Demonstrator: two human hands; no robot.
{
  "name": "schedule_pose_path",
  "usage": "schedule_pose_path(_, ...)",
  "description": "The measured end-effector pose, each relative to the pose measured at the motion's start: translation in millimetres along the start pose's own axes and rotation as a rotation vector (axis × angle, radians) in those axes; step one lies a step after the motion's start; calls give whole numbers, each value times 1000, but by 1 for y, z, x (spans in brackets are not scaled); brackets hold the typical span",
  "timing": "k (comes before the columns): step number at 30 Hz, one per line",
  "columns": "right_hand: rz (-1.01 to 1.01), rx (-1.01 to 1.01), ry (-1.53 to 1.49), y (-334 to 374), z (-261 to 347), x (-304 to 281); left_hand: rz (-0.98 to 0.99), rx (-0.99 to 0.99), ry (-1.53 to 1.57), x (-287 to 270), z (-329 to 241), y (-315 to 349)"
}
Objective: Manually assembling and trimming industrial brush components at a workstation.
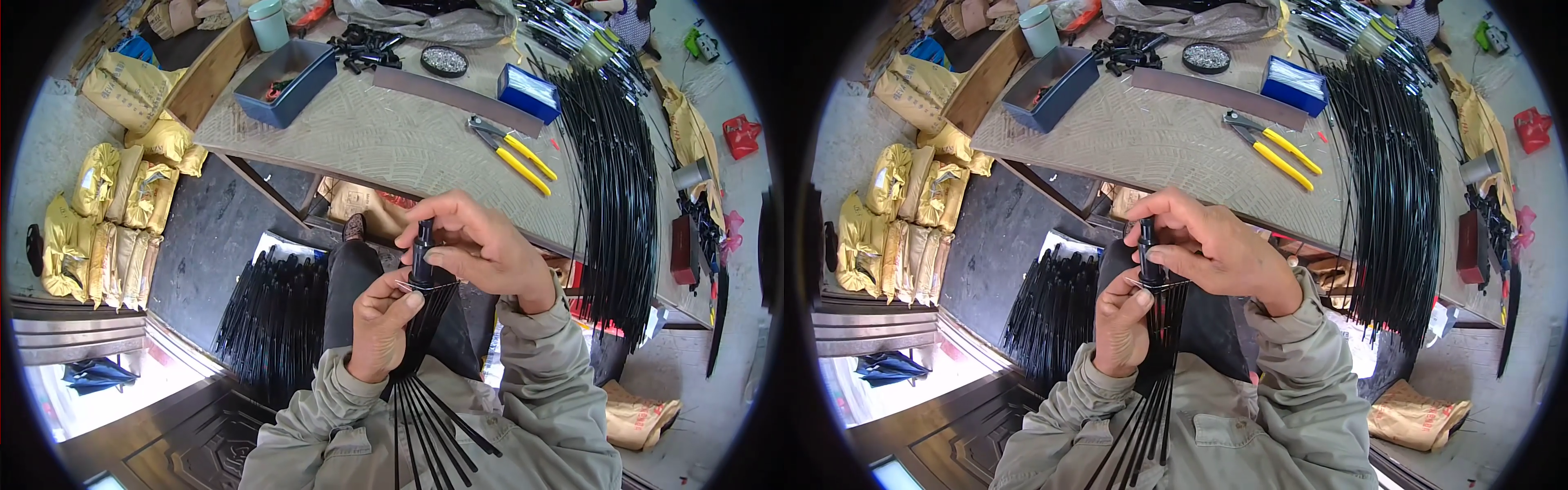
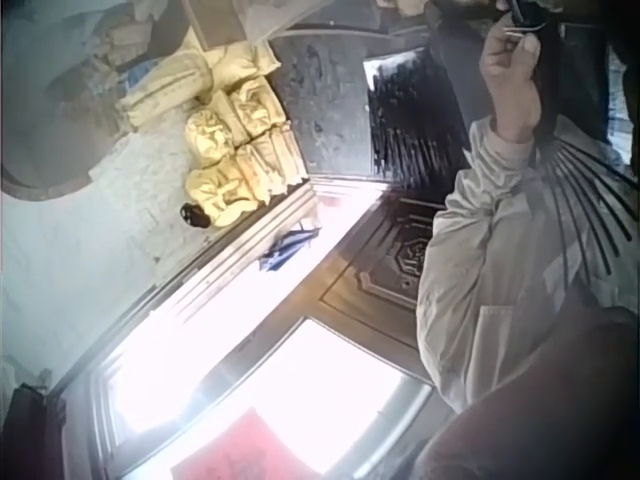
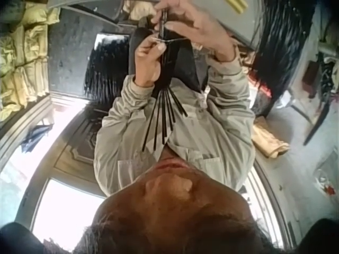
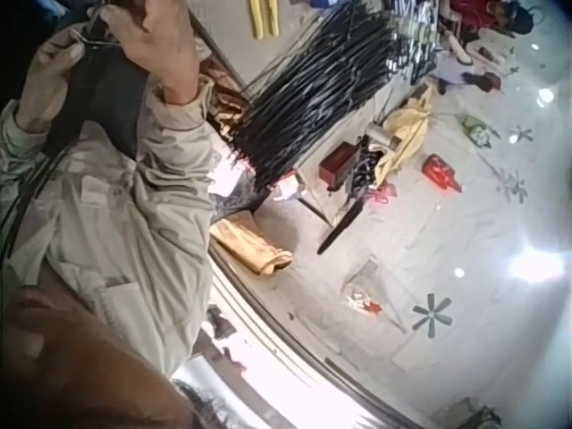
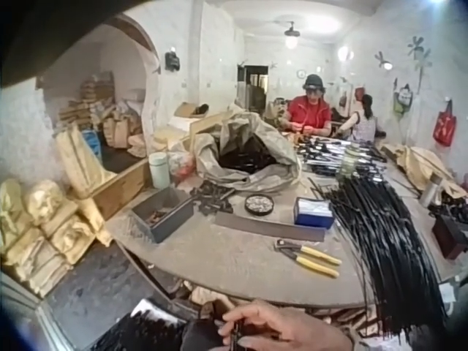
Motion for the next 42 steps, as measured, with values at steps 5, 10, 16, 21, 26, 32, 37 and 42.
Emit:
schedule_pose_path(5, -43, 131, -100, 3, -4, 3, 10, 50, -21, -3, -3, 1)
schedule_pose_path(10, -625, -201, 629, 50, 23, -2, -24, 76, -12, -3, -11, 1)
schedule_pose_path(16, -1053, -249, -273, 96, -59, 5, -60, 111, -79, -1, -15, -1)
schedule_pose_path(21, -875, -37, 96, 125, -65, -10, -125, 175, -82, -24, -19, -2)
schedule_pose_path(26, -871, 313, 677, 195, -186, -23, -103, 183, -83, -13, -22, -1)
schedule_pose_path(32, -434, 1333, 843, 451, -470, 35, -60, 155, -88, -11, -13, -12)
schedule_pose_path(37, -486, 1337, 682, 414, -430, 63, -75, 192, -162, -15, -17, -6)
schedule_pose_path(42, -359, 1075, 668, 365, -445, 56, -62, 178, -138, 1, -8, -11)
Point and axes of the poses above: each hand's wrist, its own y-axis away from the middle knuckle, its own x-axis out of the palm, z = x × y, the point moved 9 cm from there along -y, towards the middle knuckle, and after that the axes turned 2 degrees about -x, right-handed, at the moved point
